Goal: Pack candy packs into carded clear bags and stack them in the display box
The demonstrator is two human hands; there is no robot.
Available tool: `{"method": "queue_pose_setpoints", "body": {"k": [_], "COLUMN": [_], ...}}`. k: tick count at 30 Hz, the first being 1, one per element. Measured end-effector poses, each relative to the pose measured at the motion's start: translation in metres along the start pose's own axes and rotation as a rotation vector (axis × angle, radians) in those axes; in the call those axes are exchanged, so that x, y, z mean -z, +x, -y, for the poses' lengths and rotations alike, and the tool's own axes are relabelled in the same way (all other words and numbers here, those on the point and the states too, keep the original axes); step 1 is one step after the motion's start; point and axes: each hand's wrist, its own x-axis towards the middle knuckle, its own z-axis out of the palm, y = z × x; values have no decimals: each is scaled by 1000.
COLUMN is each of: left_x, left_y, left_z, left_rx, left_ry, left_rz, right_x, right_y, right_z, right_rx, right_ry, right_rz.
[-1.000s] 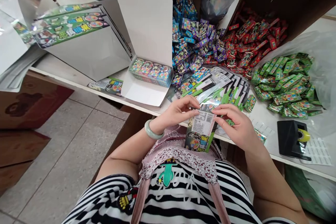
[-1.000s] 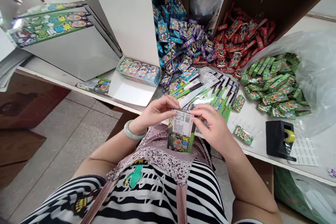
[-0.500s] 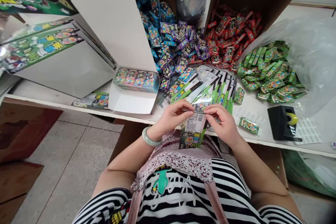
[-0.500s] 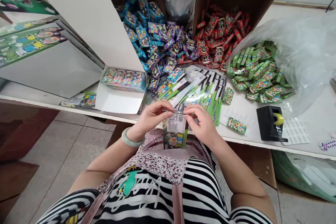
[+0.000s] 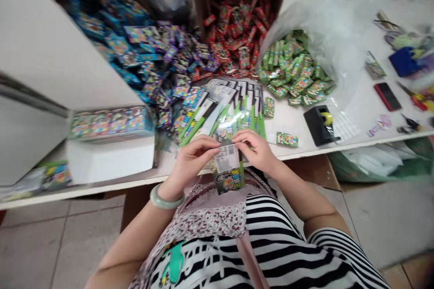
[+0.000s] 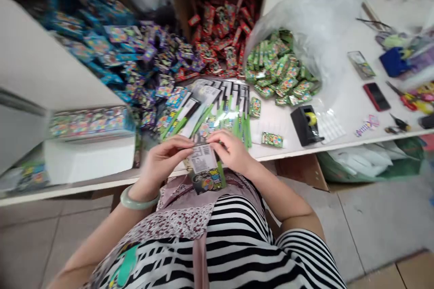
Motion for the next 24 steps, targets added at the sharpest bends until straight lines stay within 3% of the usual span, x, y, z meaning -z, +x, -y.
{"method": "queue_pose_setpoints", "body": {"k": [3, 6, 8, 9, 12, 17, 21, 24], "left_x": [1, 7, 9, 10, 6, -1, 3, 5], "left_y": [0, 3, 5, 6, 8, 10, 10, 9], "left_z": [12, 24, 30, 32, 31, 22, 24, 26], "left_rx": [10, -44, -73, -78, -66, -54, -81, -80], "left_ry": [40, 38, 36, 36, 38, 37, 51, 39], "left_rz": [-49, -64, -62, -64, -70, -69, -74, -90], "right_x": [20, 77, 123, 143, 178, 172, 163, 169], "right_y": [-9, -23, -35, -41, -53, -53, -53, -63], "right_z": [-13, -39, -61, -71, -97, -112, -111, -103], "right_rx": [-48, -197, -376, -472, -656, -710, -724, -735], "right_ry": [24, -65, -318, -503, -845, -908, -920, -902], "right_rz": [41, -137, -363, -399, -322, -243, -202, -167]}}
